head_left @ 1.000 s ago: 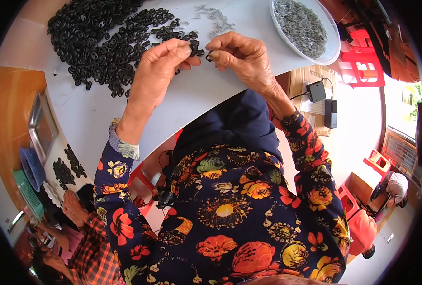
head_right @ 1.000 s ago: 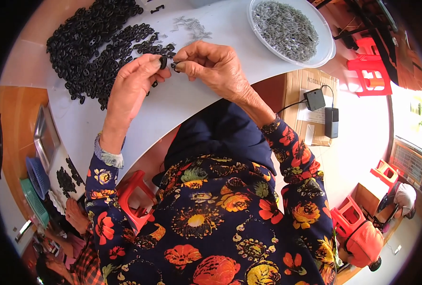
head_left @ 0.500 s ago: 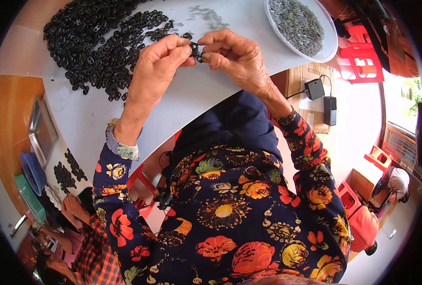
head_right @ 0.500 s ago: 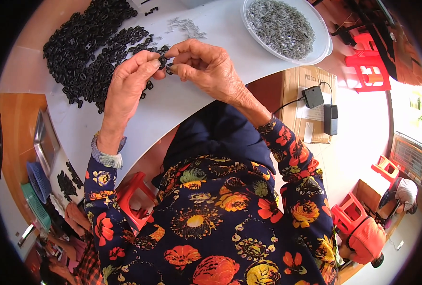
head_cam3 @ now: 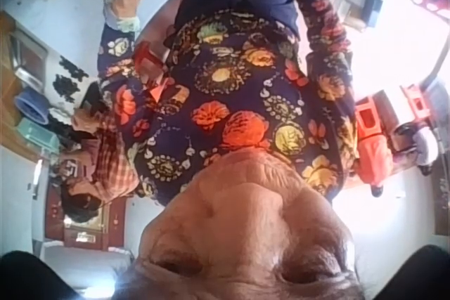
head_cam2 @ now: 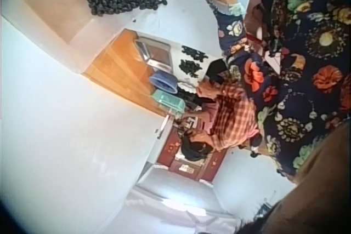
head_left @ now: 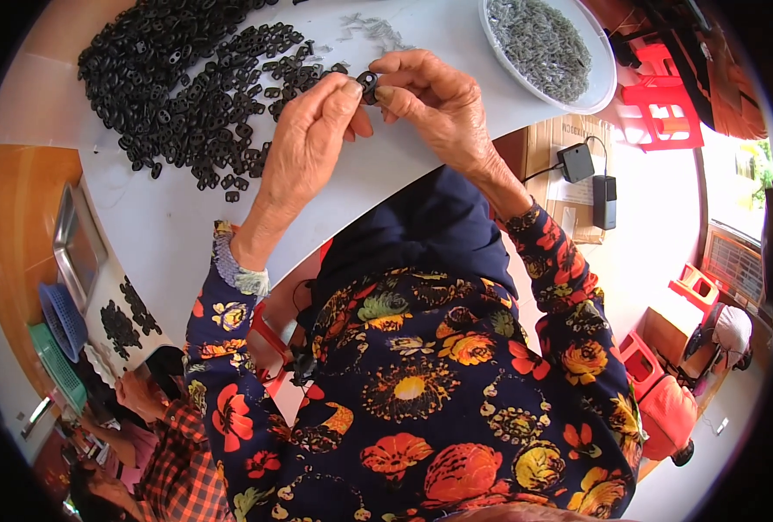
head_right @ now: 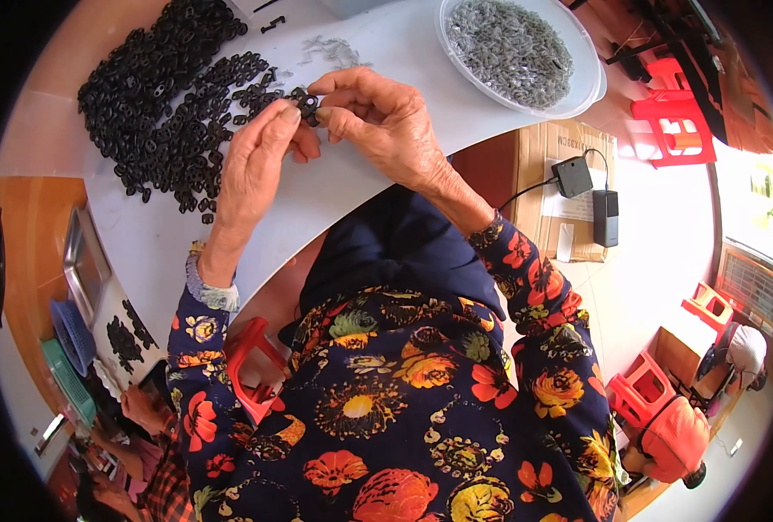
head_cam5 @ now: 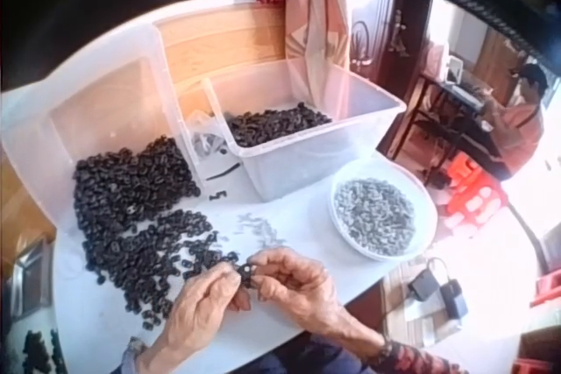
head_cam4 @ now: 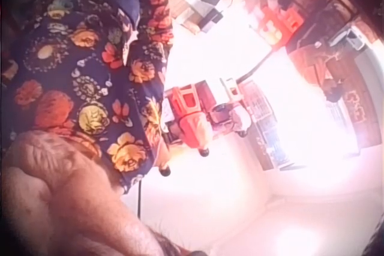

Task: The person assembles plastic cord locks by picking up small plastic pieces and metal pins from the table and inserting the pins into the plastic pieces by hand.

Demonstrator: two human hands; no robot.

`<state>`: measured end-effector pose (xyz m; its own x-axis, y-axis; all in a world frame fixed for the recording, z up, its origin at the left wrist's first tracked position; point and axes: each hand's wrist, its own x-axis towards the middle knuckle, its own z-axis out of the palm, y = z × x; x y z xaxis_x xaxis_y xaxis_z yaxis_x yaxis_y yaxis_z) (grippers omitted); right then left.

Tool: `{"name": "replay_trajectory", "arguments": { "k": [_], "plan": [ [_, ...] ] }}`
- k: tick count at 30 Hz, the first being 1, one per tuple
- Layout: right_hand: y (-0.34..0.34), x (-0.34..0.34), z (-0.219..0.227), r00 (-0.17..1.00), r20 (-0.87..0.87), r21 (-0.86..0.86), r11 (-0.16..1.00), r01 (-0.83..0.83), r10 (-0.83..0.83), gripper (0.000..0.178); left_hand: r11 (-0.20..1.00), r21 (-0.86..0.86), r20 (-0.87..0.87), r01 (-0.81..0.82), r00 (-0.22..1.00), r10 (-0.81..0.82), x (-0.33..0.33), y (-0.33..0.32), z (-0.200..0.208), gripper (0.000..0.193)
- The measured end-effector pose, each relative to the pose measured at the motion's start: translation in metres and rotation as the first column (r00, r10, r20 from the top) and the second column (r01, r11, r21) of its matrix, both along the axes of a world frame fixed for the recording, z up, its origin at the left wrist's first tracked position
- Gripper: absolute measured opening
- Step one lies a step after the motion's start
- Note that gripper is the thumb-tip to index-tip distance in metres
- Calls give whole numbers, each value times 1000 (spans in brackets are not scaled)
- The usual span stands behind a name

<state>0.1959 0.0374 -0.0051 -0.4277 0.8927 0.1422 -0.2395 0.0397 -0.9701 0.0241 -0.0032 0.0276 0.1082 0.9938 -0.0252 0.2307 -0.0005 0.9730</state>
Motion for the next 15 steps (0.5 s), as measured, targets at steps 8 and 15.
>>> {"name": "replay_trajectory", "arguments": {
  "k": [8, 15],
  "plan": [
    [-1, -1, -1, 1000, 1, 11, 1000, 0, 0, 24, 994, 77, -15, -77, 997, 79, 7, -2, -8, 27],
    [-2, -2, 0, 1000, 17, 9, 1000, 16, -17, 23, 997, 24, -18, -73, 997, 74, 5, -1, -5, 28]
  ]
}}
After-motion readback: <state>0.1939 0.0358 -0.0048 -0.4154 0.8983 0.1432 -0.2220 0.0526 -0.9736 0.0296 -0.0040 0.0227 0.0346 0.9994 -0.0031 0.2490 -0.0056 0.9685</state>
